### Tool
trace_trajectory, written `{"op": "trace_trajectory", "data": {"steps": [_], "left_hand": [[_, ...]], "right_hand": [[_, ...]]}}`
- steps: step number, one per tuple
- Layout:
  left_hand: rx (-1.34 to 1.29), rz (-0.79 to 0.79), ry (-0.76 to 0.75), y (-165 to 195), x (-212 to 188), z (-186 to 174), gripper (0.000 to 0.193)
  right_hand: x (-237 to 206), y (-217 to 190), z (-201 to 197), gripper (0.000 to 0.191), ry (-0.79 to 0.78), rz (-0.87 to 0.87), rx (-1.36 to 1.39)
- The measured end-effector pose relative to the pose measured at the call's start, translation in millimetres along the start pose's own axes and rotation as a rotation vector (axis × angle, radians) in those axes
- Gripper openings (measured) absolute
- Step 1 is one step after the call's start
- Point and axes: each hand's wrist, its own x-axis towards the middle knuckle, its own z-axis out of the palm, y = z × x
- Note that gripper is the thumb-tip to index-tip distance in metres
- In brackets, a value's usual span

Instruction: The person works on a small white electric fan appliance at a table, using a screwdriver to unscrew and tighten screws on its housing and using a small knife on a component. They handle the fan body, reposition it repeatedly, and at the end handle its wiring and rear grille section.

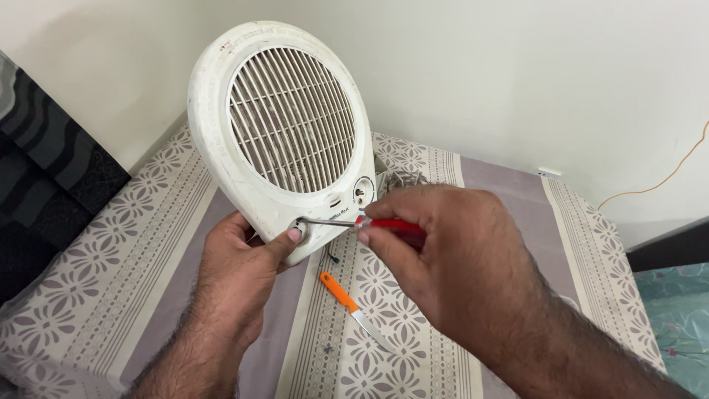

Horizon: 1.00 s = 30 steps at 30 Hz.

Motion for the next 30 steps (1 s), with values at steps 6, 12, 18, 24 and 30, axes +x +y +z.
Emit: {"op": "trace_trajectory", "data": {"steps": [6,12,18,24,30], "left_hand": [[0.009,0.017,0.007,5.2,14.8,5.4,0.030],[0.017,-0.019,0.013,11.4,16.6,9.8,0.032],[0.041,-0.044,0.022,15.0,16.8,10.6,0.032],[0.079,-0.086,0.041,11.2,20.1,7.0,0.033],[0.063,-0.073,0.013,6.0,25.1,1.7,0.033]], "right_hand": [[6.8,34.6,15.5,0.021,0.086,-0.261,0.078],[13.3,28.6,14.2,0.019,0.132,-0.272,0.114],[27.7,0.7,-0.6,0.040,-0.310,0.434,-0.304],[23.7,15.3,15.4,0.023,-0.075,0.121,-0.147],[22.8,37.5,35.7,0.017,0.078,-0.308,0.136]]}}
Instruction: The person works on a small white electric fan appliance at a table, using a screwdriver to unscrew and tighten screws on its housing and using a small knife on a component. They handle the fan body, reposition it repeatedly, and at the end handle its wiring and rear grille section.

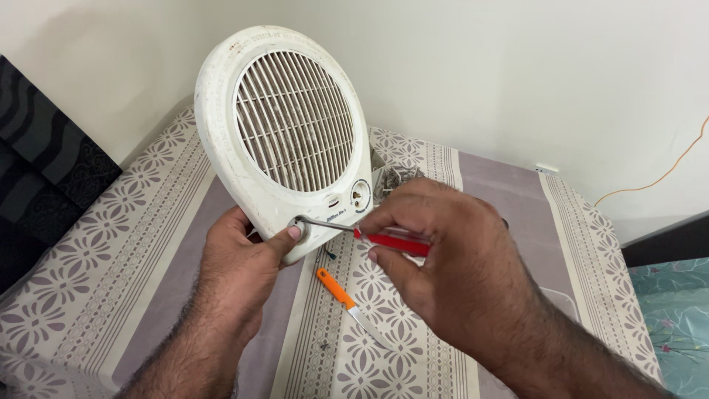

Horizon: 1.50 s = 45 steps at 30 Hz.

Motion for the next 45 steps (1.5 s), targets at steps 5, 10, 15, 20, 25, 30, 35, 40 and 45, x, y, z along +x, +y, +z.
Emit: {"op": "trace_trajectory", "data": {"steps": [5,10,15,20,25,30,35,40,45], "left_hand": [[-0.009,0.020,-0.014,-8.2,4.9,-10.3,0.033],[0.023,-0.026,-0.002,-15.6,7.2,-19.5,0.033],[-0.057,-0.028,0.002,-20.7,3.6,-26.6,0.033],[-0.083,0.002,0.001,-28.0,3.9,-32.9,0.033],[-0.070,0.008,0.008,-31.5,0.1,-41.6,0.033],[-0.046,-0.009,0.029,-31.5,-1.5,-43.3,0.034],[-0.048,0.005,0.022,-28.9,-2.1,-38.5,0.034],[-0.018,-0.023,0.026,-19.7,-4.8,-36.4,0.032],[-0.020,-0.004,0.036,-13.7,-7.4,-31.0,0.033]], "right_hand": [[15.9,-28.4,7.4,0.025,-0.146,0.514,-0.043],[29.3,-55.6,9.0,0.044,-0.513,0.883,-0.452],[10.6,-38.3,18.9,0.027,-0.163,0.403,-0.283],[-1.0,-16.2,34.6,0.019,-0.011,0.027,0.017],[8.2,-40.0,34.5,0.037,-0.262,0.555,-0.147],[10.0,-47.6,32.8,0.030,-0.388,0.723,-0.257],[-1.6,-27.2,33.8,0.027,-0.067,0.171,-0.050],[11.1,-39.2,26.0,0.032,-0.253,0.555,-0.100],[15.5,-47.3,13.4,0.036,-0.474,0.872,-0.265]]}}
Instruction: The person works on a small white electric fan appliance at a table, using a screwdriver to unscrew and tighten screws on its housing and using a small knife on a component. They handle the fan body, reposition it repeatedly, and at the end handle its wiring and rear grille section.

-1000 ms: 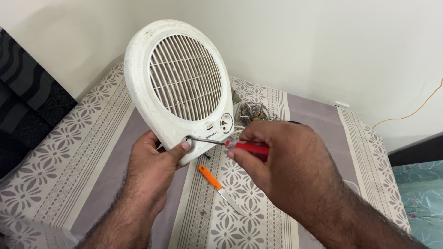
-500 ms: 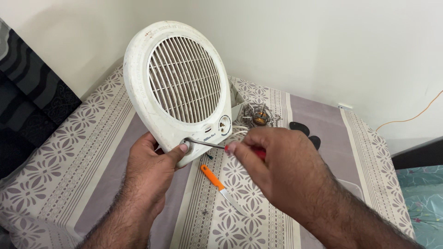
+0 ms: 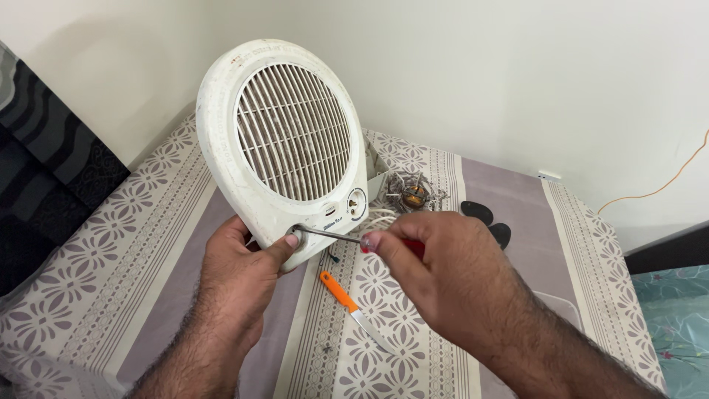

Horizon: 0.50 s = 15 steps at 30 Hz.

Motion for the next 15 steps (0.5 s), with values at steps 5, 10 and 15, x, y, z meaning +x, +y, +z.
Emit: {"op": "trace_trajectory", "data": {"steps": [5,10,15], "left_hand": [[-0.013,0.006,-0.012,6.0,0.3,9.4,0.033],[-0.023,0.015,-0.016,6.5,-1.8,16.4,0.033],[-0.046,0.036,-0.009,2.2,-3.9,20.7,0.034]], "right_hand": [[11.4,26.3,1.1,0.020,0.357,-0.768,0.337],[10.4,26.9,-4.0,0.023,0.209,-0.432,0.336],[9.0,27.9,-10.6,0.029,0.075,-0.163,0.086]]}}
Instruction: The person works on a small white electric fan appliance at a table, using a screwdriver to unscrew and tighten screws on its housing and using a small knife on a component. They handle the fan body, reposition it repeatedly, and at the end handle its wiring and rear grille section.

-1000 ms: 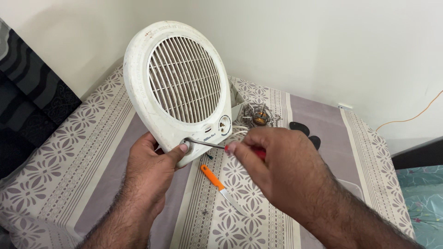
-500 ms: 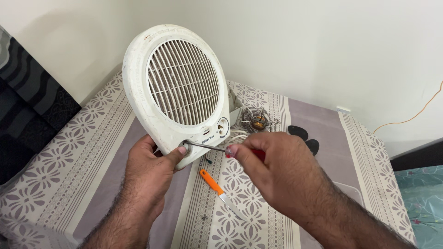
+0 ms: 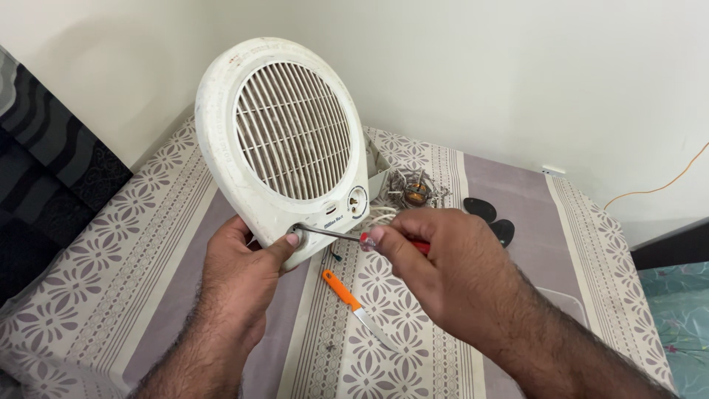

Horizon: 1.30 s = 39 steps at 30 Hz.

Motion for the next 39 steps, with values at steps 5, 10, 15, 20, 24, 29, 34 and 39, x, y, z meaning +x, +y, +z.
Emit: {"op": "trace_trajectory", "data": {"steps": [5,10,15,20,24,29,34,39], "left_hand": [[-0.004,-0.006,0.006,-1.5,-6.5,5.7,0.034],[0.016,-0.023,0.014,2.3,-11.6,1.8,0.033],[0.020,-0.039,0.023,-0.3,-19.2,1.4,0.032],[0.008,-0.026,0.027,-6.8,-24.7,4.7,0.032],[0.014,-0.035,0.050,-12.3,-26.4,6.2,0.033],[0.007,-0.017,0.052,-17.2,-26.2,5.0,0.033],[0.010,-0.009,0.048,-23.6,-27.1,1.9,0.032],[0.018,-0.036,0.058,-23.9,-27.7,-1.2,0.032]], "right_hand": [[-3.4,23.3,6.3,0.020,0.231,-0.486,0.225],[-7.6,14.2,4.6,0.028,0.238,-0.557,0.273],[-19.6,-5.7,-4.0,0.026,0.014,0.117,0.029],[-20.3,14.7,5.2,0.025,0.130,-0.234,0.085],[-17.3,36.8,16.7,0.021,0.316,-0.648,0.189],[-17.2,28.3,19.1,0.040,0.132,-0.237,0.165],[-19.4,19.1,18.8,0.040,-0.005,0.007,0.034],[-15.3,38.0,30.9,0.031,0.333,-0.536,0.208]]}}
